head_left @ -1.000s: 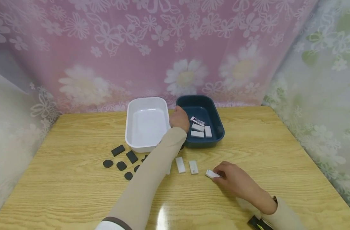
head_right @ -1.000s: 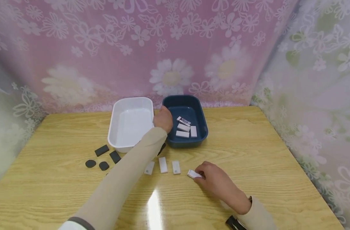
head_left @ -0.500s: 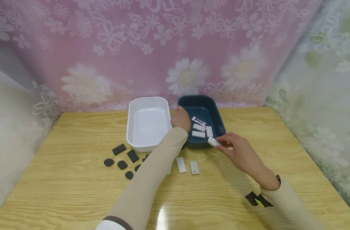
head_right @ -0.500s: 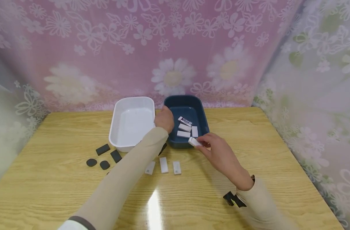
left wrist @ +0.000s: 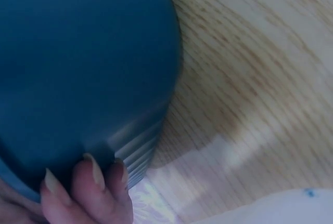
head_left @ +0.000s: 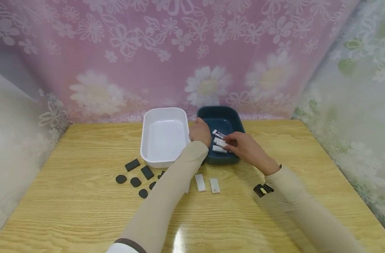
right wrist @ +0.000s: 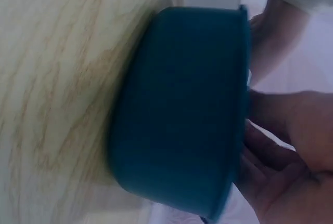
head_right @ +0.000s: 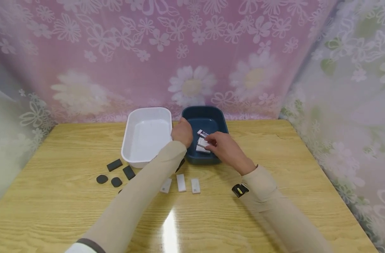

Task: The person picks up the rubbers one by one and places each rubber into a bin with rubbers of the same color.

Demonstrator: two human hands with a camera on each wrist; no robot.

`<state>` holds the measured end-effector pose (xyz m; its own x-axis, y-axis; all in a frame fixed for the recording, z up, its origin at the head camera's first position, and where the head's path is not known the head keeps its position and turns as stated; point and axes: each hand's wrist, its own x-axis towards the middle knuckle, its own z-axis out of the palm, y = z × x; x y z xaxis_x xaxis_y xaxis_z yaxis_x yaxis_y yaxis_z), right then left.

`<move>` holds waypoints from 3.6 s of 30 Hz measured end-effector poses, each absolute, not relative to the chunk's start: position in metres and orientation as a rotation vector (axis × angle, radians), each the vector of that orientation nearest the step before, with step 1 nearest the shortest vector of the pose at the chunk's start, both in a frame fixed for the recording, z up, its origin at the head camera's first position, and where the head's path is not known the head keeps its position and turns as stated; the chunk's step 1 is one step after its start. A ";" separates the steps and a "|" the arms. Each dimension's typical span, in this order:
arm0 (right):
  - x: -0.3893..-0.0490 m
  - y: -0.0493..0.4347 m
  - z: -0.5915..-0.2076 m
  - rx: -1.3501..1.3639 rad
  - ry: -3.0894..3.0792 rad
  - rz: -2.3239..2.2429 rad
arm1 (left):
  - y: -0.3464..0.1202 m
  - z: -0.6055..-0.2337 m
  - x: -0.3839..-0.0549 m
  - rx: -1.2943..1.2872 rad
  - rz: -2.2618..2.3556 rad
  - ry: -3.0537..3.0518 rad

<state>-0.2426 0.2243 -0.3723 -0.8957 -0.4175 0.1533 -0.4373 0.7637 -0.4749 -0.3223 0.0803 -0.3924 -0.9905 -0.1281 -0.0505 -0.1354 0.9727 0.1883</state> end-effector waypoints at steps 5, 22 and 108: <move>-0.256 0.220 -0.384 0.771 -2.974 0.823 | 0.082 -0.391 -0.323 -0.210 0.312 3.058; -0.275 0.216 -0.386 0.862 -3.205 0.740 | 0.080 -0.390 -0.324 -0.217 0.338 3.043; -0.339 0.262 -0.402 -0.090 -2.930 1.230 | 0.052 -0.353 -0.286 0.825 0.399 3.124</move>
<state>-0.3395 0.2624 -0.4019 -0.9977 0.0378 -0.0567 0.0670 0.6991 -0.7119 -0.2855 0.0522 -0.3529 -0.8654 0.4707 0.1715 0.4987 0.8420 0.2058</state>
